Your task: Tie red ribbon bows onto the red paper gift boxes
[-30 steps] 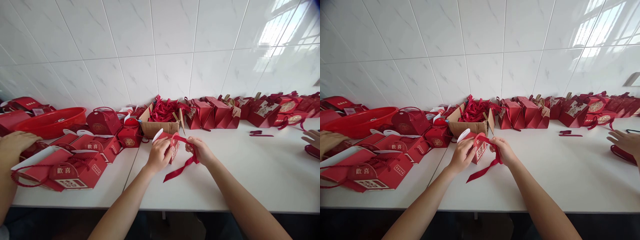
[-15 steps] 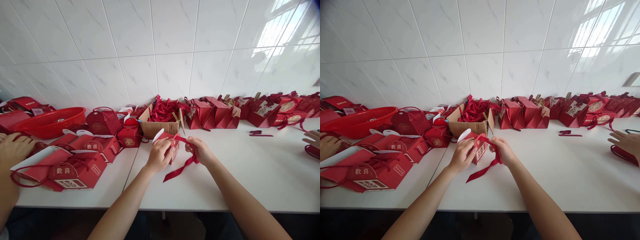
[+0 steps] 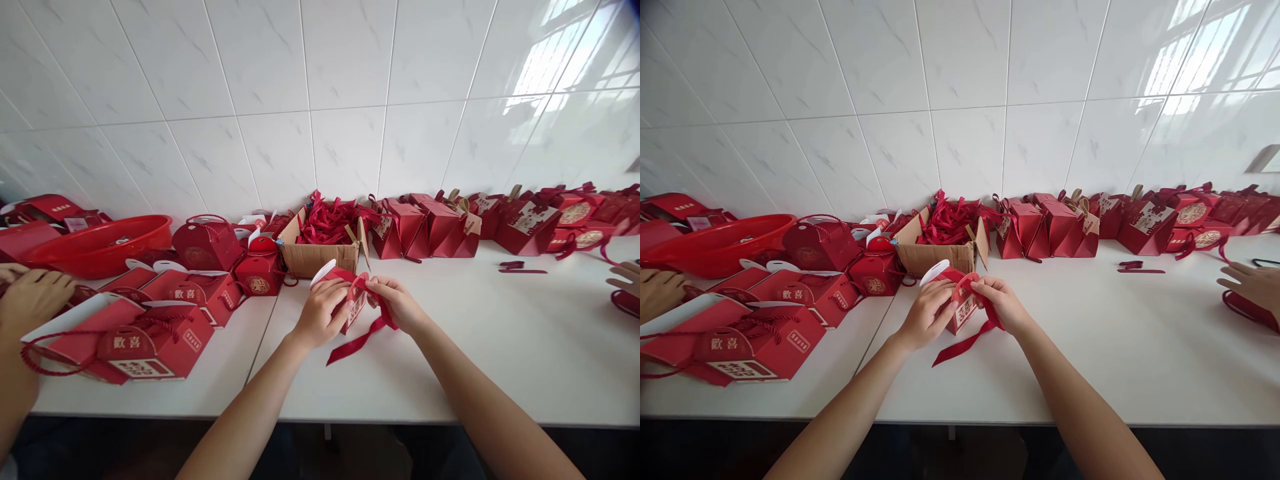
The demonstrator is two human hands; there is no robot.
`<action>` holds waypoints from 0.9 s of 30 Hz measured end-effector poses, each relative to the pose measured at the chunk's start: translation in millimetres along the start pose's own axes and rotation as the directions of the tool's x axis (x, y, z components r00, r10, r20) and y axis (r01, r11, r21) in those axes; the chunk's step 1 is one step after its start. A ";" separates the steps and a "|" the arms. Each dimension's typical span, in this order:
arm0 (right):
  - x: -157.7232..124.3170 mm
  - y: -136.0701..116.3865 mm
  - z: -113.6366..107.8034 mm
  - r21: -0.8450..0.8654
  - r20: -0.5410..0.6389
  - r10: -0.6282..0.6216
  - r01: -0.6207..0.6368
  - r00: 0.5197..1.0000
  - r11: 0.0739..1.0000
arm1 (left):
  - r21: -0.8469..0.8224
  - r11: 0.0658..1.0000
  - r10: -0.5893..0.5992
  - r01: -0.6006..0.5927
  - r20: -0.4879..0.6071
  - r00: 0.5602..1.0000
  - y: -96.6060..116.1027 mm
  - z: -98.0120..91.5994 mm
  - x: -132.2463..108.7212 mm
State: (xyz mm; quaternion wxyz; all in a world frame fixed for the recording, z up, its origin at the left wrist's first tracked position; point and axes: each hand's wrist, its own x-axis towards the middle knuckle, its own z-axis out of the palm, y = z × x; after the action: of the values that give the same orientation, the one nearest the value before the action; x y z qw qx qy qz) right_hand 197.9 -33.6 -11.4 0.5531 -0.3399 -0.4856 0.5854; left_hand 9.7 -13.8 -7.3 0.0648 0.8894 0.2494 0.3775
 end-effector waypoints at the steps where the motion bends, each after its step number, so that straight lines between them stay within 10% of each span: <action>1: -0.4 -0.4 0.6 -0.009 0.001 0.000 0.000 1.000 1.000 | -0.002 1.000 0.005 -0.005 0.001 1.000 0.4 -0.1 0.0; 27: -3.2 -1.7 3.1 -0.205 -0.085 -0.078 0.059 0.993 0.977 | -0.025 0.998 0.062 -0.061 0.047 0.997 4.2 2.2 -3.7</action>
State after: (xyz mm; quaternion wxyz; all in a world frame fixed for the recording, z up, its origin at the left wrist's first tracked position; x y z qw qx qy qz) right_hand 196.0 -37.5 -9.3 0.5575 -0.4044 -0.5278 0.4971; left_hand 10.8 -19.1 -10.0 0.0694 0.9046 0.2157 0.3610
